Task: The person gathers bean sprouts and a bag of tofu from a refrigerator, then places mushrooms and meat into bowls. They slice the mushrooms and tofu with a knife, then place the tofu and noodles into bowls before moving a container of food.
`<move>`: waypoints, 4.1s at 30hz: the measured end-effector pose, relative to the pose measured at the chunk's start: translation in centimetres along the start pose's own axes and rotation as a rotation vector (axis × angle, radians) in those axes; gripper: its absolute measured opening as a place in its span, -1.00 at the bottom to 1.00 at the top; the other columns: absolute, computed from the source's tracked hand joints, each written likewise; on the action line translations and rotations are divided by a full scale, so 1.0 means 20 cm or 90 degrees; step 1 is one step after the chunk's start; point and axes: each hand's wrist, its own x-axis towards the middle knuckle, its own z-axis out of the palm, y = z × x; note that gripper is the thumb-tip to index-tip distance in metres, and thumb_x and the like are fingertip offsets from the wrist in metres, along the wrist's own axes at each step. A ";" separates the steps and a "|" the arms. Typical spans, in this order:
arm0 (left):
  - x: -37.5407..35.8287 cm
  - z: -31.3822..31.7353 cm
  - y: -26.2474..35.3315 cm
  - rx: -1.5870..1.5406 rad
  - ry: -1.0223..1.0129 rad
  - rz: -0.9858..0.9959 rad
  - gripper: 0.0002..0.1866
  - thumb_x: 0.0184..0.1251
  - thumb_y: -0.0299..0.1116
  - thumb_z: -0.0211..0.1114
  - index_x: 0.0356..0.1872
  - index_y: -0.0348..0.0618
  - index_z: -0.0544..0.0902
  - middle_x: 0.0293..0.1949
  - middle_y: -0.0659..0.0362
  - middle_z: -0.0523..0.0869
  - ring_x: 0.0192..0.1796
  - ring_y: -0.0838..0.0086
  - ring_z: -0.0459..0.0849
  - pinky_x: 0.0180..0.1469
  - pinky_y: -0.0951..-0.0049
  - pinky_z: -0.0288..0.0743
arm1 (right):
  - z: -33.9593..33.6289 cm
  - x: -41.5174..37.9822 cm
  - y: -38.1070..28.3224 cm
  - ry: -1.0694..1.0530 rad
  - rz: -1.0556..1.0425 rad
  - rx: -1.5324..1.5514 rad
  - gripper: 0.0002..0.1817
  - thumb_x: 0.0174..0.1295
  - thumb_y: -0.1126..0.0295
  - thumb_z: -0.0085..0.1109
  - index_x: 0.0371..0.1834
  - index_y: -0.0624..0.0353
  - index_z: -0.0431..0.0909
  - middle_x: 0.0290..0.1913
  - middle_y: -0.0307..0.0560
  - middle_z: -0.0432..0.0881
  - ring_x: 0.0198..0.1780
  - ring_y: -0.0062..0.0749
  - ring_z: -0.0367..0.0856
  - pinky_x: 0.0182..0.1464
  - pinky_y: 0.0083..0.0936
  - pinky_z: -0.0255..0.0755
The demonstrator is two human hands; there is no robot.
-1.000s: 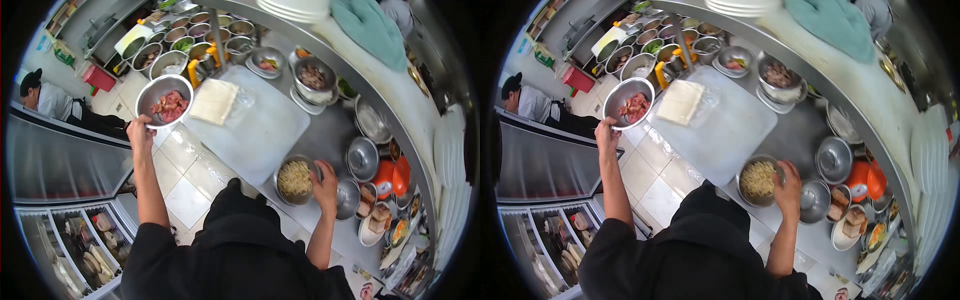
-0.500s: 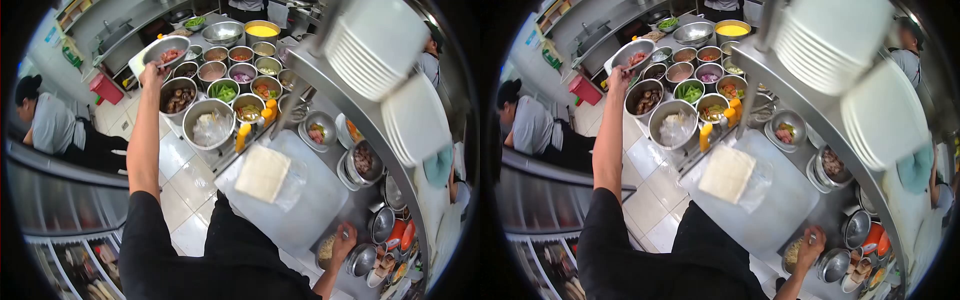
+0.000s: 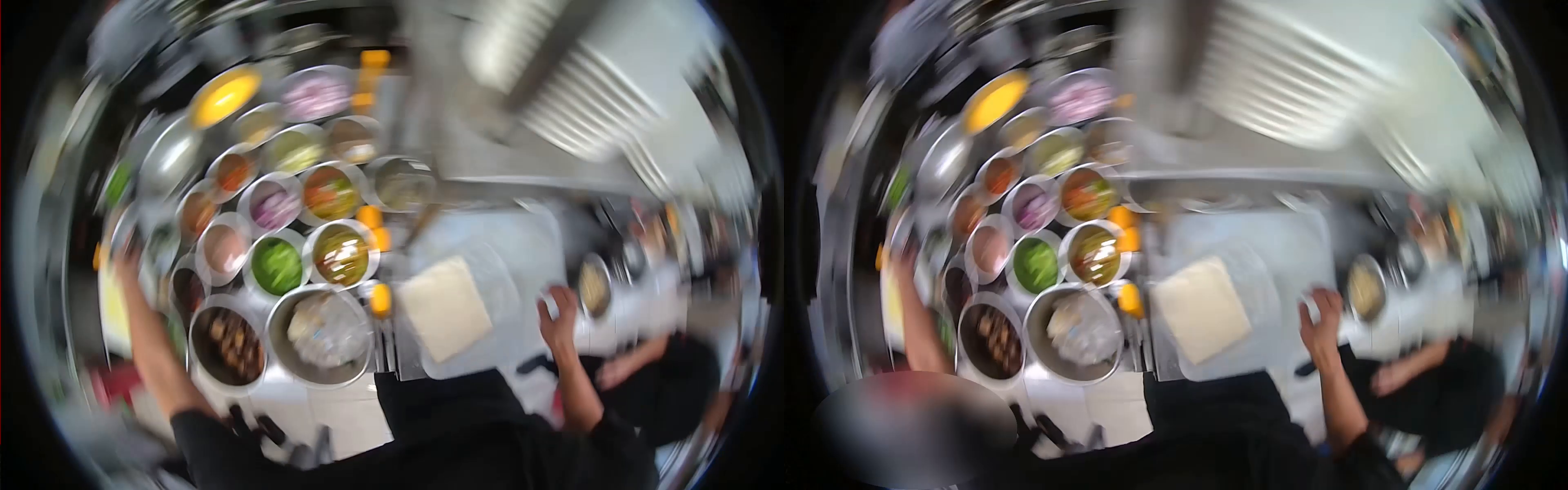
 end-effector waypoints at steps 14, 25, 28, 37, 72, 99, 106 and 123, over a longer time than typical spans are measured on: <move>0.03 -0.19 0.23 -0.782 0.207 -0.433 -0.68 0.25 -0.44 0.09 0.04 -0.20 0.52 0.00 0.21 0.58 -0.20 0.41 0.53 -0.07 0.45 0.50 | -0.14 -0.04 0.53 -0.019 0.374 -0.132 -0.51 -0.15 0.44 0.23 -0.03 0.21 0.47 -0.16 0.20 0.58 -0.04 0.15 0.50 -0.02 -0.11 0.39; -1.62 -0.34 2.20 -0.608 0.203 0.063 -0.70 0.39 -0.31 0.04 -0.08 -0.37 0.54 -0.23 -0.02 0.67 -0.19 0.35 0.66 -0.20 0.48 0.50 | 0.06 0.08 0.74 -0.090 0.049 -0.024 -0.62 -0.09 0.58 0.15 -0.10 0.37 0.53 -0.16 0.23 0.55 -0.13 0.12 0.51 -0.05 -0.21 0.41; -1.89 -0.06 2.53 -0.497 0.298 -0.038 -0.81 0.30 -0.38 0.19 -0.28 -0.36 0.61 -0.52 0.09 0.67 -0.47 0.48 0.66 -0.48 0.61 0.46 | -0.03 0.18 0.56 0.079 -0.043 -0.050 -0.51 -0.10 0.54 0.23 0.01 0.31 0.50 -0.10 0.18 0.54 -0.10 0.08 0.50 -0.05 -0.15 0.41; -2.19 0.51 2.55 -0.337 0.352 -0.281 -0.84 0.21 -0.44 0.16 -0.45 -0.34 0.62 -0.60 0.19 0.65 -0.53 0.57 0.57 -0.48 0.54 0.40 | 0.03 0.35 -0.18 -0.224 -0.175 0.528 -0.65 0.04 0.48 0.31 -0.05 0.16 0.58 -0.09 -0.05 0.56 -0.06 -0.26 0.54 -0.18 -0.44 0.46; -2.69 0.60 1.61 -0.378 0.479 -0.653 -0.82 0.21 -0.40 0.20 -0.47 -0.33 0.62 -0.64 0.16 0.63 -0.58 0.58 0.57 -0.48 0.55 0.42 | 1.09 0.26 -2.62 -0.961 -0.637 0.385 -0.79 0.14 0.42 0.24 -0.16 0.20 0.54 -0.25 -0.16 0.59 -0.20 -0.47 0.54 -0.20 -0.50 0.47; -2.40 0.42 1.78 -0.463 0.480 -0.486 -0.81 0.30 -0.39 0.19 -0.38 -0.35 0.60 -0.54 0.19 0.64 -0.48 0.62 0.56 -0.37 0.61 0.43 | 0.80 0.38 -2.35 -0.776 -0.796 0.408 -0.63 -0.07 0.20 0.17 -0.23 0.18 0.64 -0.43 0.19 0.61 -0.39 -0.07 0.60 -0.28 -0.31 0.47; -2.42 0.57 2.23 -0.498 0.118 -0.365 -0.84 0.30 -0.40 0.22 -0.37 -0.31 0.61 -0.52 0.23 0.63 -0.44 0.65 0.54 -0.32 0.62 0.41 | 0.00 0.68 -1.24 -0.657 -0.493 0.538 -0.65 -0.05 0.59 0.24 -0.12 0.11 0.65 -0.40 -0.38 0.59 -0.49 -0.80 0.31 -0.46 -0.74 0.20; -1.72 1.13 2.71 0.095 0.116 -0.079 -0.56 0.03 -0.39 0.28 -0.01 -0.28 0.45 -0.35 -0.25 0.64 -0.26 -0.18 0.61 -0.20 -0.01 0.48 | 0.17 -0.15 0.30 -0.098 -0.118 0.197 -0.49 -0.14 0.35 0.32 0.00 0.03 0.54 0.03 -0.09 0.44 -0.02 -0.09 0.41 -0.05 -0.29 0.42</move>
